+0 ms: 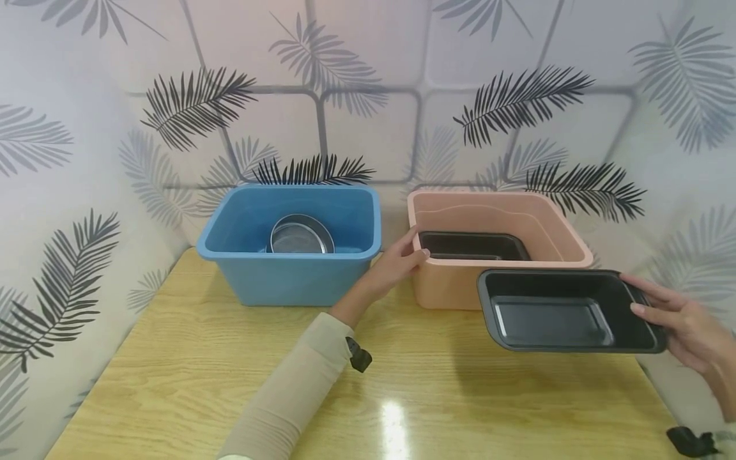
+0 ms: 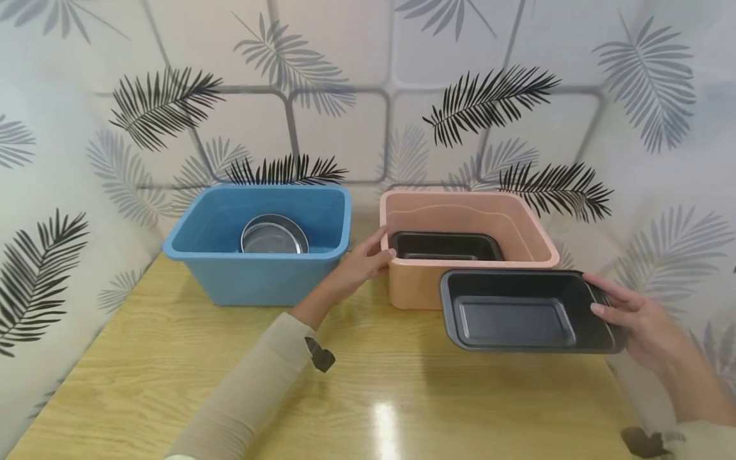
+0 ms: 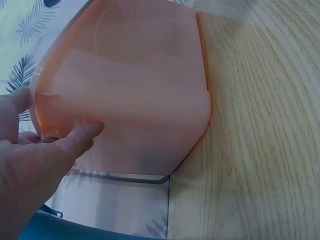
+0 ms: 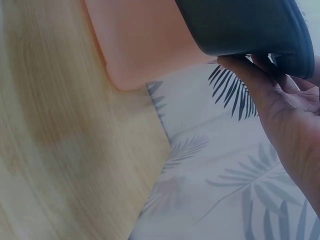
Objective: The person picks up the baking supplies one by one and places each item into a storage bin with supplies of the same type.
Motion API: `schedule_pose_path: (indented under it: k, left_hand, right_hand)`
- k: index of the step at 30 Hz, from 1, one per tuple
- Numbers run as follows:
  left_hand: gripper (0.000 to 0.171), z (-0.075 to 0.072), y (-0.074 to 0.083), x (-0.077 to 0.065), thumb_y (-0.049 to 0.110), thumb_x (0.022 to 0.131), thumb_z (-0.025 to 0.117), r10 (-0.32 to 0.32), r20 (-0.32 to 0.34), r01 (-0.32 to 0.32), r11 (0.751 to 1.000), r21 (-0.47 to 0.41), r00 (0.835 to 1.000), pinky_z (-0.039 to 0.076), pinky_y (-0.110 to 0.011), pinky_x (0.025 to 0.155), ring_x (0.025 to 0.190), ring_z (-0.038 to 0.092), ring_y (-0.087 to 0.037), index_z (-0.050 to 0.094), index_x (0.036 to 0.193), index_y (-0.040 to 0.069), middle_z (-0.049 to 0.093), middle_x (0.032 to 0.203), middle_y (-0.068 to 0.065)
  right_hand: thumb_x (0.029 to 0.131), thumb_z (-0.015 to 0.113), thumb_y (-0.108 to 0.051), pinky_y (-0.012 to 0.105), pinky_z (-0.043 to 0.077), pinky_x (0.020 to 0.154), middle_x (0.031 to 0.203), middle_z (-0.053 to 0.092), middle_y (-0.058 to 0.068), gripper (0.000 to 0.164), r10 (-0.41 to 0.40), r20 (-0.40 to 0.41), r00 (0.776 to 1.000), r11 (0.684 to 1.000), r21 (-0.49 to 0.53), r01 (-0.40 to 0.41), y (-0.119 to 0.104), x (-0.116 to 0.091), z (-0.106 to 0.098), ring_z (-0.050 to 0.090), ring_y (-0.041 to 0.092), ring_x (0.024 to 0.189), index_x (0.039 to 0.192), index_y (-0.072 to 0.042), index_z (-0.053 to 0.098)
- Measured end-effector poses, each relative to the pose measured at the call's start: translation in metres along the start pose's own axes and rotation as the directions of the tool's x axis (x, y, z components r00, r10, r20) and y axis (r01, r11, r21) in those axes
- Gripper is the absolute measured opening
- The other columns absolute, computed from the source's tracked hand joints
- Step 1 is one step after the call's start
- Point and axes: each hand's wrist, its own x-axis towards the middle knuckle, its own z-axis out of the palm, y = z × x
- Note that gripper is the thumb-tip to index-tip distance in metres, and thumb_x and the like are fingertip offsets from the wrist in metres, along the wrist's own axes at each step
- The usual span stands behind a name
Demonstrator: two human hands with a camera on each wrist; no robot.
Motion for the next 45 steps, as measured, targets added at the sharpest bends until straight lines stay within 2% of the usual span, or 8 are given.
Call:
schedule_pose_path:
  k: [3, 10, 18, 24, 27, 28, 34, 45]
  left_hand:
    - [0.071, 0.0, -0.001, 0.0, 0.024, 0.104, 0.057, 0.004, 0.003, -0.004, 1.0, -0.003, 1.0, 0.042, -0.043, 0.114, 0.141, 0.047, -0.024, 0.018, 0.163, 0.027, 0.033, 0.163, -0.014]
    - [0.071, -0.001, -0.002, -0.001, 0.026, 0.103, 0.058, -0.001, -0.009, 0.001, 1.0, -0.001, 1.0, 0.043, -0.044, 0.113, 0.139, 0.049, -0.024, 0.019, 0.163, 0.029, 0.034, 0.162, -0.013]
    - [0.072, 0.0, -0.003, 0.0, 0.025, 0.103, 0.058, -0.002, 0.003, 0.002, 1.0, -0.005, 1.0, 0.043, -0.046, 0.114, 0.139, 0.048, -0.025, 0.017, 0.163, 0.027, 0.033, 0.162, -0.013]
    - [0.071, 0.0, -0.004, 0.0, 0.024, 0.103, 0.057, 0.003, 0.002, -0.003, 1.0, 0.003, 1.0, 0.043, -0.047, 0.113, 0.14, 0.048, -0.025, 0.019, 0.163, 0.027, 0.033, 0.163, -0.012]
    - [0.071, 0.0, -0.004, 0.0, 0.024, 0.103, 0.058, 0.004, 0.008, -0.004, 1.0, 0.0, 1.0, 0.043, -0.047, 0.113, 0.14, 0.047, -0.026, 0.019, 0.163, 0.028, 0.032, 0.163, -0.012]
    - [0.071, 0.0, -0.004, 0.0, 0.025, 0.103, 0.058, 0.003, 0.01, -0.003, 1.0, -0.004, 1.0, 0.043, -0.047, 0.113, 0.14, 0.047, -0.025, 0.019, 0.162, 0.028, 0.031, 0.164, -0.012]
    - [0.07, 0.0, -0.004, 0.0, 0.024, 0.103, 0.058, -0.006, 0.001, 0.006, 1.0, -0.025, 1.0, 0.043, -0.044, 0.113, 0.139, 0.049, -0.024, 0.02, 0.162, 0.03, 0.032, 0.163, -0.013]
    - [0.07, 0.0, -0.001, 0.001, 0.027, 0.103, 0.058, -0.011, -0.008, 0.011, 1.0, -0.008, 1.0, 0.043, -0.044, 0.113, 0.138, 0.049, -0.023, 0.021, 0.162, 0.028, 0.034, 0.162, -0.012]
  right_hand:
    - [0.104, 0.027, 0.016, 0.042, 0.061, 0.074, 0.129, 0.069, 0.0, 0.066, -0.016, 0.01, 1.0, 1.0, 0.001, 0.016, -0.007, 0.003, 0.003, 0.073, 0.031, 0.099, 0.147, -0.026, 0.053]
    - [0.103, 0.037, 0.014, 0.039, 0.062, 0.069, 0.124, 0.071, -0.006, 0.063, -0.01, -0.094, 0.995, 0.994, -0.106, 0.0, -0.02, 0.016, 0.011, 0.076, 0.026, 0.093, 0.143, -0.031, 0.057]
    - [0.102, 0.04, 0.014, 0.038, 0.062, 0.068, 0.121, 0.073, -0.004, 0.061, -0.036, -0.13, 0.991, 0.995, -0.098, 0.023, -0.035, 0.029, 0.01, 0.076, 0.023, 0.094, 0.142, -0.027, 0.059]
    - [0.102, 0.046, 0.01, 0.027, 0.062, 0.071, 0.134, 0.064, -0.012, 0.061, -0.072, -0.22, 0.973, 0.976, -0.215, 0.023, -0.042, 0.04, 0.004, 0.071, 0.01, 0.105, 0.151, -0.026, 0.048]
    - [0.101, 0.046, 0.011, 0.027, 0.062, 0.07, 0.132, 0.066, -0.01, 0.061, -0.084, -0.217, 0.972, 0.981, -0.192, 0.042, -0.047, 0.046, 0.001, 0.072, 0.011, 0.104, 0.15, -0.025, 0.05]
    - [0.1, 0.046, 0.013, 0.031, 0.062, 0.068, 0.121, 0.073, -0.007, 0.061, -0.086, -0.214, 0.973, 0.988, -0.147, 0.055, -0.049, 0.049, 0.0, 0.075, 0.018, 0.094, 0.148, -0.023, 0.053]
    - [0.099, 0.046, 0.017, 0.029, 0.062, 0.071, 0.117, 0.074, -0.004, 0.059, -0.087, -0.211, 0.974, 0.994, -0.081, 0.072, -0.06, 0.067, -0.002, 0.075, 0.018, 0.095, 0.139, -0.022, 0.061]
    - [0.099, 0.046, 0.015, 0.029, 0.062, 0.075, 0.117, 0.073, -0.002, 0.055, -0.013, -0.165, 0.986, 0.998, -0.064, 0.003, -0.069, 0.11, 0.007, 0.074, 0.018, 0.1, 0.137, -0.02, 0.063]
